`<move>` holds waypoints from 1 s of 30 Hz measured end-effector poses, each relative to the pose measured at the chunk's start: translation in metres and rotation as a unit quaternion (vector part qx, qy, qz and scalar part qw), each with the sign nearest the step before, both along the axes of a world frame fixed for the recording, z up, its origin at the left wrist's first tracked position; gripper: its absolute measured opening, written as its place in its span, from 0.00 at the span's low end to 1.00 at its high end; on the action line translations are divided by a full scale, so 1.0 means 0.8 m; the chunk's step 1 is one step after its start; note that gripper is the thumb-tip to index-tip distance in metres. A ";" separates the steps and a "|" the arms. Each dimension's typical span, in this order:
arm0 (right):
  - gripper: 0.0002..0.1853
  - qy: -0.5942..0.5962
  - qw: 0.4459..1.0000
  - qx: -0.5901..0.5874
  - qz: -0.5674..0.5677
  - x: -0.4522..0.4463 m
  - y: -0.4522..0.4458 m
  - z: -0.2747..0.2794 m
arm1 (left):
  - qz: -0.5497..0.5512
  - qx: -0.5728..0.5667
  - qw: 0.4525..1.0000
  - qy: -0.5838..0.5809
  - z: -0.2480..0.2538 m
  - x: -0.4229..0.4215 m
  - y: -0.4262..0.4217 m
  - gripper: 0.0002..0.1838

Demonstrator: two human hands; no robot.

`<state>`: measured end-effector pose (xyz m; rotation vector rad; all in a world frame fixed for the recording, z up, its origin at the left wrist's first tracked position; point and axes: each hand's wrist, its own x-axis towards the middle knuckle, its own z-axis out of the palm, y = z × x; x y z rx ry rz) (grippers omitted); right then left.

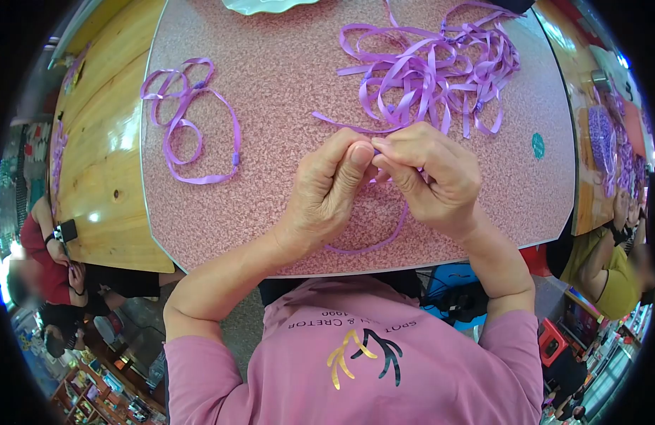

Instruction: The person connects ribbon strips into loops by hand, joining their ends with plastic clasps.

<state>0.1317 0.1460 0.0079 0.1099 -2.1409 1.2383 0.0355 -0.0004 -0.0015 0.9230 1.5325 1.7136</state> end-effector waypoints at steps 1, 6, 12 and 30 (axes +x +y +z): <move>0.06 0.024 0.999 0.040 -0.004 -0.002 0.003 -0.001 | -0.002 0.000 1.000 -0.001 0.001 0.001 0.002 0.15; 0.07 0.021 0.999 0.043 -0.008 -0.003 0.004 -0.001 | -0.022 -0.007 0.998 -0.051 0.008 -0.004 0.003 0.17; 0.07 -0.030 0.997 -0.072 0.020 0.001 0.006 -0.008 | -0.095 0.002 0.975 -0.203 0.000 -0.021 -0.002 0.23; 0.08 -0.040 0.998 -0.047 0.007 0.005 0.009 0.005 | -0.037 0.031 0.998 -0.051 -0.001 -0.016 -0.001 0.11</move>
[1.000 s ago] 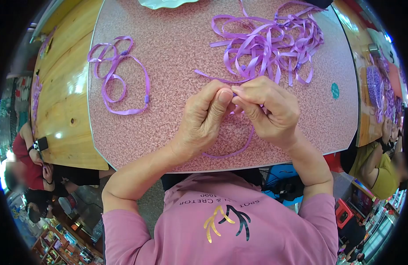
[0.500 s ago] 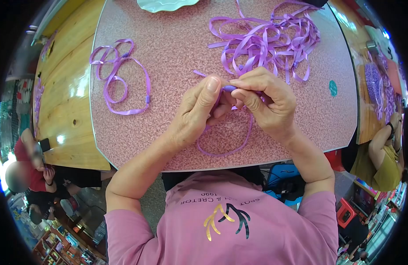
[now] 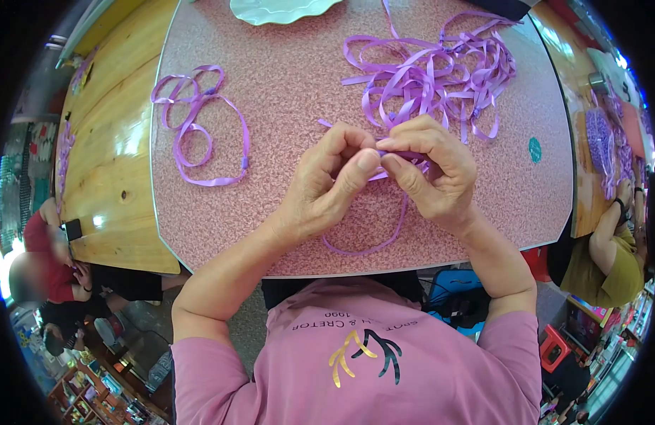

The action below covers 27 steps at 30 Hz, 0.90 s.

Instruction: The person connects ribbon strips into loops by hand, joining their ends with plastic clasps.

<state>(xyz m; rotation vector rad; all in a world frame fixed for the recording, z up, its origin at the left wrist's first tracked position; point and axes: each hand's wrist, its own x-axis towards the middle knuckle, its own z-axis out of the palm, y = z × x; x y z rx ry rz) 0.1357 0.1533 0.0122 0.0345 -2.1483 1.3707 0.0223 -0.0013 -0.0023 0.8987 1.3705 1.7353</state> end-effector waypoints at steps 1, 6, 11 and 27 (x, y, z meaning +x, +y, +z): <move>0.09 0.008 1.000 0.017 0.010 0.000 0.003 0.000 | 0.003 -0.001 1.000 0.004 0.004 0.001 0.000 0.11; 0.14 -0.079 0.981 -0.175 0.015 0.003 0.001 0.005 | 0.048 -0.042 0.998 0.022 0.061 -0.013 -0.018 0.08; 0.20 -0.112 0.952 -0.281 0.055 -0.003 0.006 -0.002 | 0.213 0.050 0.967 0.131 0.117 -0.069 -0.073 0.07; 0.13 -0.053 0.958 -0.275 -0.059 -0.005 0.016 -0.005 | 0.279 -0.133 0.761 0.570 0.071 -0.099 -0.080 0.09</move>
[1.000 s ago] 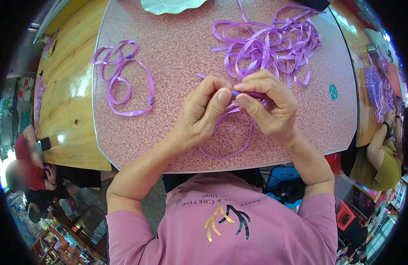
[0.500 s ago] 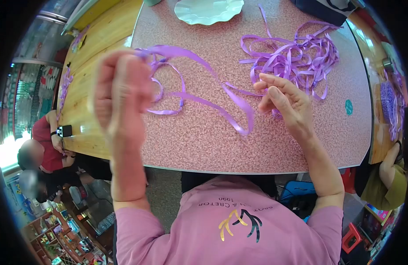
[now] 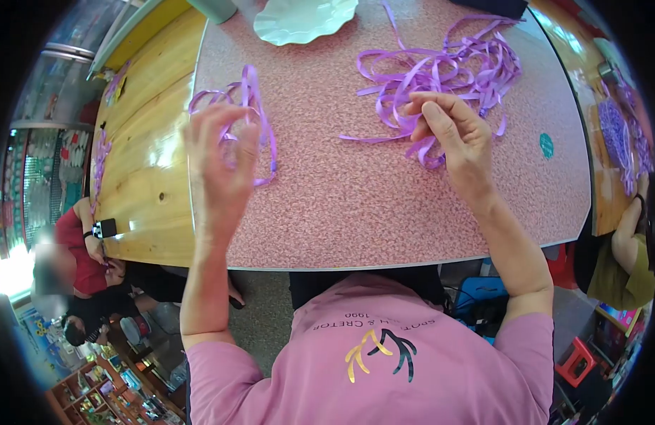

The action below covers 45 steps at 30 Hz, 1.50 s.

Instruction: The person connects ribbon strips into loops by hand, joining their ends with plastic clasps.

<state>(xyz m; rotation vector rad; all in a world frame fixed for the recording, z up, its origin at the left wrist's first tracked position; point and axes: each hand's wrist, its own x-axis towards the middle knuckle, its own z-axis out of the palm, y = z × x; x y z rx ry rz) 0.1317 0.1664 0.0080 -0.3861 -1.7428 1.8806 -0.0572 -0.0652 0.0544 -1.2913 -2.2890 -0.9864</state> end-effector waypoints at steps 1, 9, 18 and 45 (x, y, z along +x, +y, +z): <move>0.13 0.014 1.000 0.010 -0.011 0.001 0.003 0.001 | -0.052 -0.028 0.998 -0.006 -0.010 0.011 0.007 0.09; 0.12 0.037 0.999 0.022 -0.025 0.001 0.020 -0.001 | -0.189 -0.166 0.964 0.088 -0.057 0.037 0.075 0.10; 0.24 0.075 0.965 0.242 0.063 0.000 -0.022 0.006 | -0.334 -0.142 0.931 -0.042 -0.005 0.063 0.093 0.08; 0.06 -0.073 0.994 0.077 0.017 0.004 0.005 0.013 | -0.122 -0.103 0.965 0.209 -0.041 -0.121 0.171 0.23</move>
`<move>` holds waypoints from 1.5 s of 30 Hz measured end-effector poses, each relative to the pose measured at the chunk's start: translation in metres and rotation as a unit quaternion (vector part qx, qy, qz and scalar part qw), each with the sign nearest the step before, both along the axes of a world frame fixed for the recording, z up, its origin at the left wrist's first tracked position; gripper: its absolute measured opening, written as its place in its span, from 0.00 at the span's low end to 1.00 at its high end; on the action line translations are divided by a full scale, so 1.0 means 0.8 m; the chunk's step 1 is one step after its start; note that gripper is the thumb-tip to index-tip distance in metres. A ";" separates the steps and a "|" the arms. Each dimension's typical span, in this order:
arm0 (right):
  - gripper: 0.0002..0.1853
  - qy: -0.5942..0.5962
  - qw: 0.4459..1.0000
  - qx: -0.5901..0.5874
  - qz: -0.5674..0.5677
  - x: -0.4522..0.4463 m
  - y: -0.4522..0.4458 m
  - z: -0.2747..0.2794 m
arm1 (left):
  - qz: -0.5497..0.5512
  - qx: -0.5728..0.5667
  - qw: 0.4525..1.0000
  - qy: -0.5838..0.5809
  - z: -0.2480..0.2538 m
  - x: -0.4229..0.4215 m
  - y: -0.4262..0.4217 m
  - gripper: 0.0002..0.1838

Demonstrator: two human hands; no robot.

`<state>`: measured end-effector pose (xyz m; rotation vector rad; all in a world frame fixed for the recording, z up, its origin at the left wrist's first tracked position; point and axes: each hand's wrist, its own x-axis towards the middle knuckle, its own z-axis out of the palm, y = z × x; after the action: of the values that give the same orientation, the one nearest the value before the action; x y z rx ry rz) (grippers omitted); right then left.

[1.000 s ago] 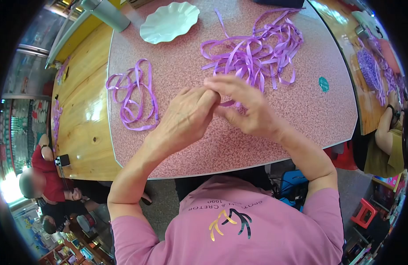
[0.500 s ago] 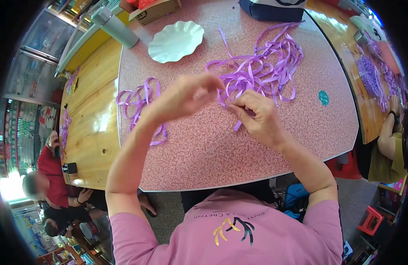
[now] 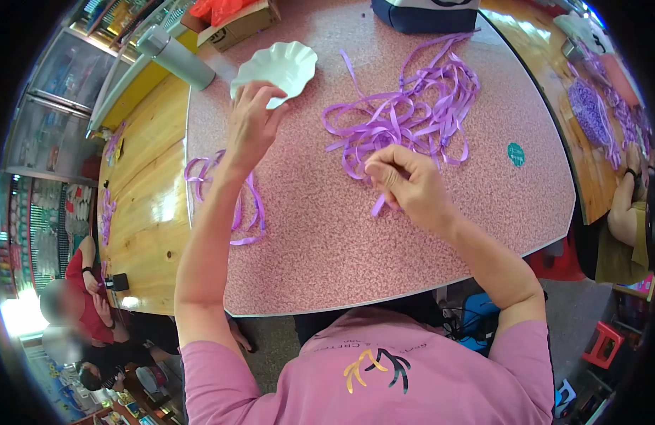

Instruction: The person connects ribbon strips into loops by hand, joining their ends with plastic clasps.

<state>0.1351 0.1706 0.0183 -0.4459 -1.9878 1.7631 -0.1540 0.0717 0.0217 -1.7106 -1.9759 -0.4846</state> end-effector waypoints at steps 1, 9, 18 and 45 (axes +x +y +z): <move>0.07 -0.001 0.999 -0.034 0.001 -0.001 0.004 0.000 | -0.033 0.000 0.989 -0.145 0.005 0.019 -0.010 0.18; 0.06 0.037 0.999 -0.030 0.007 -0.003 -0.003 -0.006 | -0.058 -0.106 0.823 -0.554 0.019 0.155 -0.066 0.33; 0.05 0.129 0.962 0.242 -0.004 -0.008 -0.011 -0.025 | -0.071 -0.114 0.798 -0.588 -0.002 0.183 -0.059 0.27; 0.06 0.124 0.958 0.247 0.079 0.023 -0.089 0.006 | -0.103 -0.066 0.835 -0.536 0.019 0.209 -0.164 0.12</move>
<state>0.1532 0.0990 0.0229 0.0960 -2.2170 1.2562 0.0133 -0.0597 0.0365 -1.9438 -2.5469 -1.7257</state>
